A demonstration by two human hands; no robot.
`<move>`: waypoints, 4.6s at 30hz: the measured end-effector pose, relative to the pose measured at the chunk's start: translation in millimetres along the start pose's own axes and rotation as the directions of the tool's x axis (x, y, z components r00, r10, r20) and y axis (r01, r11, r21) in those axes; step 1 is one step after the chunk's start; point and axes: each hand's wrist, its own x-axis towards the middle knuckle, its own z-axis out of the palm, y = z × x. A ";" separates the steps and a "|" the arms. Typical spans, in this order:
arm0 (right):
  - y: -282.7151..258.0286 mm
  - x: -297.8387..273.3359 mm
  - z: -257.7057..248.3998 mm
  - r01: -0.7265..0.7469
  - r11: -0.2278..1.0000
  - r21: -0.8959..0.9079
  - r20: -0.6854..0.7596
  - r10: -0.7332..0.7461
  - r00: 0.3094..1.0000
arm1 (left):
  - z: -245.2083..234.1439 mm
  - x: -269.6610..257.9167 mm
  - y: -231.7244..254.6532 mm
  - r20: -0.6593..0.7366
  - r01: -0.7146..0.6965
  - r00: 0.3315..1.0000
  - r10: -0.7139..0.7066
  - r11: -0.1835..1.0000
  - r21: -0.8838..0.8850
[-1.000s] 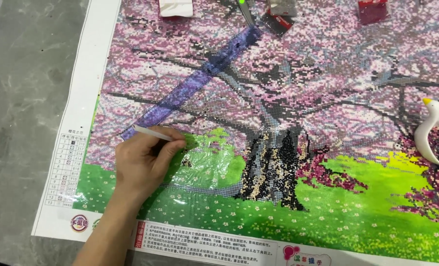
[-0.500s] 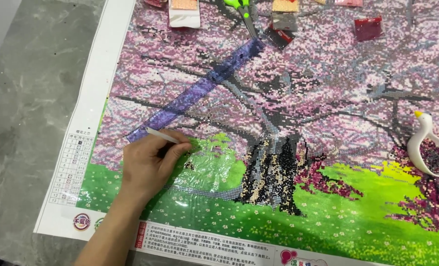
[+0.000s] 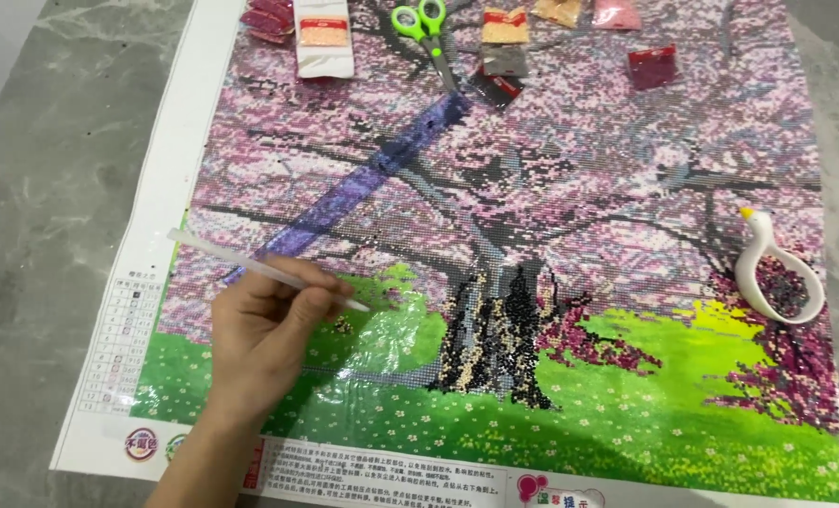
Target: Applying small resin diamonds to a coded adhesive canvas using a diamond applicator pen to create a mosaic artwork.
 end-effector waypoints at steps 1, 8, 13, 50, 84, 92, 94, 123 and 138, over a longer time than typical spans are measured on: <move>1.9 2.0 0.8 -0.002 1.000 -0.010 -0.010 0.002 1.000 | 6.1 0.6 3.9 0.050 -0.021 0.998 0.022 0.999 -0.036; 78.8 24.3 12.2 0.235 0.942 0.241 -0.069 -0.225 0.972 | 50.2 17.2 10.9 0.322 -0.032 0.942 0.091 0.983 -0.183; 90.8 44.1 30.3 0.174 0.976 0.132 0.045 -0.181 0.982 | 54.3 9.6 -11.2 0.451 -0.003 0.888 0.091 0.981 -0.192; 124.5 47.4 61.5 0.487 0.872 0.044 -0.008 -0.488 0.873 | 39.4 15.8 -14.6 0.721 -0.345 0.639 0.269 0.938 -0.044; 125.0 51.0 63.0 0.489 0.872 0.006 -0.052 -0.488 0.871 | 42.3 13.6 -14.8 0.646 -0.308 0.682 0.344 0.935 -0.173; 111.9 48.5 72.1 0.386 0.883 0.269 -0.125 -0.365 0.923 | 58.2 -12.7 -10.4 0.452 0.023 0.875 0.172 0.919 -0.394; 108.7 45.7 73.8 0.346 0.902 0.257 -0.106 -0.330 0.938 | 64.7 -22.2 -14.3 0.451 0.037 0.877 0.166 0.913 -0.407; 142.2 29.6 97.7 0.288 0.762 0.580 -0.214 -0.199 0.956 | 73.6 -34.3 -2.8 0.448 -0.437 0.803 0.392 0.899 -0.004; 134.0 33.3 98.4 0.245 0.812 0.530 -0.279 -0.106 0.955 | 74.1 -34.9 -8.7 0.427 -0.435 0.831 0.356 0.895 0.100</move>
